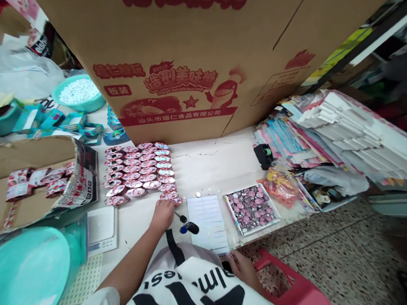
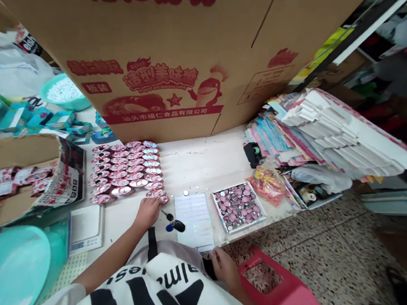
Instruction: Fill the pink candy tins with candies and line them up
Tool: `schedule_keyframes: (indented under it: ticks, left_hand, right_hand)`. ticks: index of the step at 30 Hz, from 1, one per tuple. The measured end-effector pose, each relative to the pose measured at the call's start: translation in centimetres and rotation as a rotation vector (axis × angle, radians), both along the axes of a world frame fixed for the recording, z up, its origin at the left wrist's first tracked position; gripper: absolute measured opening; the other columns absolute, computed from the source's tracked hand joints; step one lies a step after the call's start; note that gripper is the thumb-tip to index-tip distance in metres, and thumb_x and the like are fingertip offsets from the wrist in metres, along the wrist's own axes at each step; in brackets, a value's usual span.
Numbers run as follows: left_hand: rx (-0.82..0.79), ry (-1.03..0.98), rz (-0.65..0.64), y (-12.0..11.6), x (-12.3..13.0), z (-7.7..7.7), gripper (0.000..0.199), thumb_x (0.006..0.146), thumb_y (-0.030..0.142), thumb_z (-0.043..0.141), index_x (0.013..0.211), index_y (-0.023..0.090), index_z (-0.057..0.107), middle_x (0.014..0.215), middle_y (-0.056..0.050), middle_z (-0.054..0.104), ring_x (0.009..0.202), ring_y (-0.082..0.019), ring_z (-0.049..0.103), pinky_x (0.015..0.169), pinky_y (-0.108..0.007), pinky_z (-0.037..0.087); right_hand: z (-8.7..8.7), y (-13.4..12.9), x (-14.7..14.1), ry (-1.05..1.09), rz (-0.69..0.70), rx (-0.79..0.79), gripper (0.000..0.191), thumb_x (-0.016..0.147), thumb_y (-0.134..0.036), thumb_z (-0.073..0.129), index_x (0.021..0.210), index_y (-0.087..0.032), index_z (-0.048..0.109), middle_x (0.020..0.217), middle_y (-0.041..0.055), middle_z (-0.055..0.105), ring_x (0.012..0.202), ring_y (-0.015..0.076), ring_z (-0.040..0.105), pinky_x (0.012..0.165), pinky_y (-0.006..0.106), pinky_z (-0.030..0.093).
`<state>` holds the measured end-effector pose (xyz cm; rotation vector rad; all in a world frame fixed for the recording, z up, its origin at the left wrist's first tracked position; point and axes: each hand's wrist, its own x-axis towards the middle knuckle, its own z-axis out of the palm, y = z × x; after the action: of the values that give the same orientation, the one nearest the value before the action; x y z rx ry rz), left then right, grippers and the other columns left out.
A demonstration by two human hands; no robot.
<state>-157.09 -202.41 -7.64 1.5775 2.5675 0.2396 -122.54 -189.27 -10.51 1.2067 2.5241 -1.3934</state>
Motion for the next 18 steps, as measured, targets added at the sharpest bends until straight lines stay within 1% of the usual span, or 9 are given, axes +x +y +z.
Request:
schedule_keyframes:
  ticks: [2, 4, 6, 8, 10, 13, 15, 18]
  left_hand:
    - [0.012, 0.0, -0.028, -0.7, -0.1, 0.3, 0.024, 0.091, 0.014, 0.048, 0.108, 0.018, 0.064, 0.101, -0.01, 0.068, 0.099, -0.025, 0.062, 0.096, -0.046, 0.041]
    - [0.042, 0.002, -0.06, -1.8, 0.0, 0.7, 0.03, 0.092, 0.016, 0.049, 0.119, 0.021, 0.061, 0.11, -0.009, 0.068, 0.107, -0.022, 0.061, 0.106, -0.046, 0.036]
    - [0.106, 0.003, -0.087, -3.3, 0.2, 0.8, 0.035, 0.092, 0.014, 0.048, 0.125, 0.022, 0.058, 0.115, -0.009, 0.067, 0.112, -0.02, 0.06, 0.111, -0.047, 0.031]
    - [0.174, 0.003, -0.078, -5.0, 0.3, 0.7, 0.036, 0.093, 0.014, 0.046, 0.126, 0.022, 0.057, 0.115, -0.01, 0.066, 0.112, -0.02, 0.06, 0.113, -0.048, 0.03]
    - [0.202, 0.009, -0.001, -6.7, 0.2, 0.4, 0.034, 0.093, 0.016, 0.046, 0.125, 0.022, 0.058, 0.114, -0.01, 0.066, 0.112, -0.021, 0.06, 0.112, -0.049, 0.031]
    - [0.193, 0.043, 0.201, -8.1, -1.2, 0.1, 0.031, 0.094, 0.021, 0.048, 0.123, 0.02, 0.059, 0.113, -0.012, 0.066, 0.111, -0.024, 0.06, 0.109, -0.051, 0.033]
    - [0.184, 0.074, 0.303, -8.2, -2.8, 0.4, 0.031, 0.093, 0.024, 0.049, 0.122, 0.019, 0.061, 0.113, -0.013, 0.066, 0.112, -0.026, 0.06, 0.107, -0.051, 0.034]
    - [0.143, 0.118, 0.381, -7.4, -5.8, 1.3, 0.032, 0.092, 0.029, 0.052, 0.121, 0.02, 0.062, 0.117, -0.013, 0.065, 0.115, -0.028, 0.057, 0.107, -0.049, 0.033]
  right_hand:
    - [0.5, 0.3, -1.0, 0.019, 0.021, 0.019, 0.021, 0.084, -0.047, 0.046, 0.074, -0.037, 0.061, 0.071, 0.0037, 0.071, 0.068, 0.0328, 0.069, 0.059, 0.047, 0.051]
    - [1.4, 0.7, -2.7, 0.068, 0.066, 0.026, 0.02, 0.087, -0.046, 0.047, 0.076, -0.035, 0.06, 0.074, 0.0045, 0.07, 0.071, 0.0311, 0.068, 0.063, 0.045, 0.052]
    - [2.2, 1.4, -4.9, 0.149, 0.095, 0.049, 0.023, 0.091, -0.044, 0.045, 0.08, -0.031, 0.06, 0.078, 0.0053, 0.068, 0.075, 0.0278, 0.067, 0.069, 0.042, 0.052]
    - [2.8, 2.4, -7.8, 0.221, 0.112, 0.075, 0.026, 0.095, -0.041, 0.042, 0.082, -0.027, 0.059, 0.08, 0.0053, 0.066, 0.078, 0.0242, 0.065, 0.073, 0.038, 0.05]
    - [3.0, 3.6, -10.9, 0.263, 0.143, 0.112, 0.028, 0.097, -0.04, 0.041, 0.083, -0.024, 0.058, 0.082, 0.0048, 0.063, 0.08, 0.0218, 0.062, 0.075, 0.035, 0.048]
    - [2.9, 5.6, -15.9, 0.307, 0.173, 0.164, 0.026, 0.097, -0.039, 0.043, 0.082, -0.023, 0.058, 0.084, 0.0044, 0.062, 0.082, 0.0204, 0.06, 0.077, 0.033, 0.045]
    - [2.9, 6.9, -19.0, 0.344, 0.135, 0.178, 0.025, 0.097, -0.037, 0.044, 0.082, -0.023, 0.058, 0.086, 0.004, 0.062, 0.083, 0.0196, 0.059, 0.077, 0.032, 0.044]
    - [3.0, 8.4, -22.4, 0.388, 0.017, 0.197, 0.027, 0.097, -0.037, 0.042, 0.08, -0.022, 0.057, 0.085, 0.0037, 0.061, 0.083, 0.0185, 0.058, 0.077, 0.031, 0.043]
